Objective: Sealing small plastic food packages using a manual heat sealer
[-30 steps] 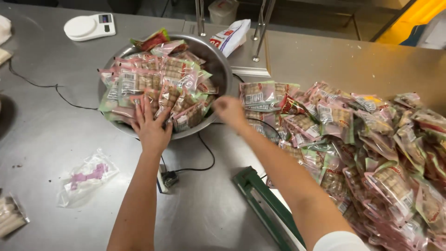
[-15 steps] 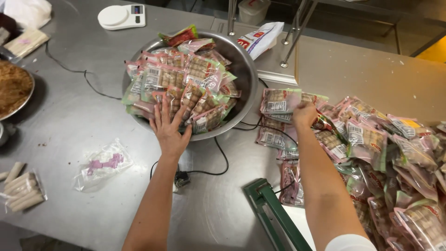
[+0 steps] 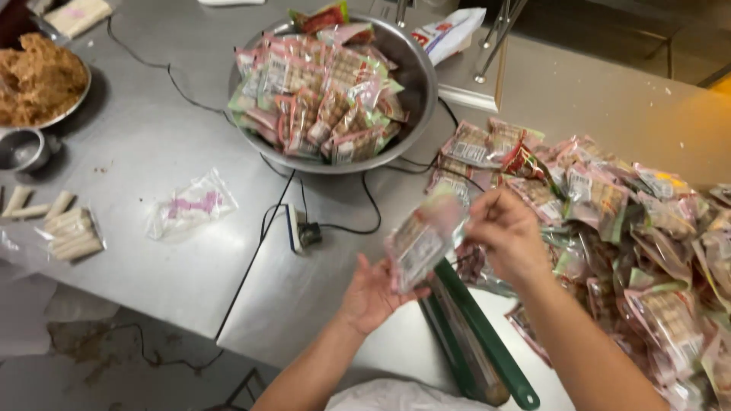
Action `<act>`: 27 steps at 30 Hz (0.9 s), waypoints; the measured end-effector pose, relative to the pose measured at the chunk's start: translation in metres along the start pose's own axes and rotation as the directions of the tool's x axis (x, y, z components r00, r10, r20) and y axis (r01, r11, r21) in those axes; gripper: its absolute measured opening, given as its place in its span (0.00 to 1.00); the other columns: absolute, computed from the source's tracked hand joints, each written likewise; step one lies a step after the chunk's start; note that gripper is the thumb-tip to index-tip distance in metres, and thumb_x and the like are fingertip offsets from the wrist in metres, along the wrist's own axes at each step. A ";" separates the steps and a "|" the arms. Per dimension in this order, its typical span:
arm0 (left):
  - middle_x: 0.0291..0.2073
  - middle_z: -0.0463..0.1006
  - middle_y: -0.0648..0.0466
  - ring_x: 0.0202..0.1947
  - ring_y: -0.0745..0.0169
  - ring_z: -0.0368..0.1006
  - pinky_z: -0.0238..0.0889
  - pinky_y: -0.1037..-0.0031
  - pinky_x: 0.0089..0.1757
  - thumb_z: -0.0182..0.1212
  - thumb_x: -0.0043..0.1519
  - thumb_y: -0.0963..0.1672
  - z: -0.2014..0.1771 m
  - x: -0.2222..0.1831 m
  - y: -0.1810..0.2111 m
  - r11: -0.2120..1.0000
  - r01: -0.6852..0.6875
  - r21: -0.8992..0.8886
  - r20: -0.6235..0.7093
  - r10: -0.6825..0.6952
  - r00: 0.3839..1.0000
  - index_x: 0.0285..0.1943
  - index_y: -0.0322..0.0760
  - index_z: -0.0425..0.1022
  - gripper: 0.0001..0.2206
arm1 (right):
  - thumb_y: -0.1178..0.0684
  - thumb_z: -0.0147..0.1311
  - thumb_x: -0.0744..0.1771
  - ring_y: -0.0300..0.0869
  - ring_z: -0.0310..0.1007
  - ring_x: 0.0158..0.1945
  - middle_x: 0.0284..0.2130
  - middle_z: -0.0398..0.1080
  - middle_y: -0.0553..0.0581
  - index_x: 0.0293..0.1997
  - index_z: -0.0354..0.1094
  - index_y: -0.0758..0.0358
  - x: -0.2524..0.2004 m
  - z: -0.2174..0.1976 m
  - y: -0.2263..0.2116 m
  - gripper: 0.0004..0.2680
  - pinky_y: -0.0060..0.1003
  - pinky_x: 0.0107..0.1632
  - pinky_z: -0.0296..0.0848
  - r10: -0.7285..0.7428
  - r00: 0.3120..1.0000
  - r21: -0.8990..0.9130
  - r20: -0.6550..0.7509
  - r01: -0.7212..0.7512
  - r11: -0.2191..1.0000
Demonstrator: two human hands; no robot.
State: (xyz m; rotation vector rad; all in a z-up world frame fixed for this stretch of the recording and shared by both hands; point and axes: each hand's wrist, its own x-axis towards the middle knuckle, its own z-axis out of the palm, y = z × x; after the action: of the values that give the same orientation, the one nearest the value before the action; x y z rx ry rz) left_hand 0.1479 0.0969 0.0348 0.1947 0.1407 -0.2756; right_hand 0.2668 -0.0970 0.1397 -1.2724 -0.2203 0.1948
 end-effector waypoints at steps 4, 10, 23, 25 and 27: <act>0.42 0.83 0.40 0.41 0.44 0.83 0.78 0.56 0.44 0.68 0.60 0.40 -0.079 -0.025 -0.028 0.965 -0.154 0.211 -0.319 0.217 0.922 0.57 0.25 0.73 0.18 | 0.73 0.62 0.60 0.53 0.81 0.23 0.23 0.71 0.65 0.42 0.68 0.78 -0.093 -0.029 0.053 0.10 0.51 0.27 0.85 0.134 0.991 -0.006 0.026 -0.134 0.991; 0.40 0.84 0.41 0.40 0.46 0.84 0.79 0.57 0.43 0.71 0.51 0.34 -0.112 -0.098 -0.070 0.955 -0.091 0.282 -0.396 0.202 0.896 0.51 0.29 0.78 0.18 | 0.59 0.66 0.63 0.43 0.84 0.37 0.30 0.82 0.52 0.47 0.77 0.54 -0.158 -0.060 0.031 0.10 0.38 0.45 0.77 0.058 0.998 -0.840 0.022 -0.013 0.543; 0.43 0.85 0.50 0.42 0.59 0.83 0.79 0.66 0.45 0.75 0.50 0.34 -0.093 -0.069 -0.150 0.902 -0.040 0.430 -0.309 0.189 0.932 0.56 0.34 0.76 0.23 | 0.57 0.51 0.70 0.62 0.79 0.47 0.42 0.75 0.63 0.60 0.72 0.48 -0.193 -0.100 0.073 0.12 0.53 0.49 0.78 0.047 0.995 -0.962 0.082 0.067 0.266; 0.44 0.84 0.50 0.41 0.59 0.83 0.79 0.66 0.44 0.75 0.50 0.34 -0.086 -0.070 -0.152 0.902 -0.015 0.431 -0.333 0.175 0.927 0.56 0.35 0.77 0.24 | 0.55 0.49 0.70 0.62 0.78 0.48 0.43 0.75 0.62 0.63 0.70 0.43 -0.205 -0.111 0.097 0.14 0.54 0.51 0.78 0.032 0.997 -0.964 0.063 0.053 0.262; 0.44 0.84 0.52 0.41 0.59 0.83 0.79 0.64 0.44 0.75 0.51 0.35 -0.086 -0.071 -0.154 0.905 0.017 0.425 -0.372 0.158 0.915 0.57 0.37 0.76 0.24 | 0.56 0.47 0.71 0.63 0.77 0.49 0.44 0.73 0.62 0.64 0.68 0.42 -0.215 -0.108 0.114 0.14 0.54 0.50 0.78 -0.064 0.995 -0.960 0.070 0.085 0.265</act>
State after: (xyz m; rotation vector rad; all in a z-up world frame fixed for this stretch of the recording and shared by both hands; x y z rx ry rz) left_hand 0.0273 -0.0123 -0.0639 0.6896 0.4821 -0.1850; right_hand 0.0864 -0.2210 -0.0119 -2.5379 -0.4588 -0.0592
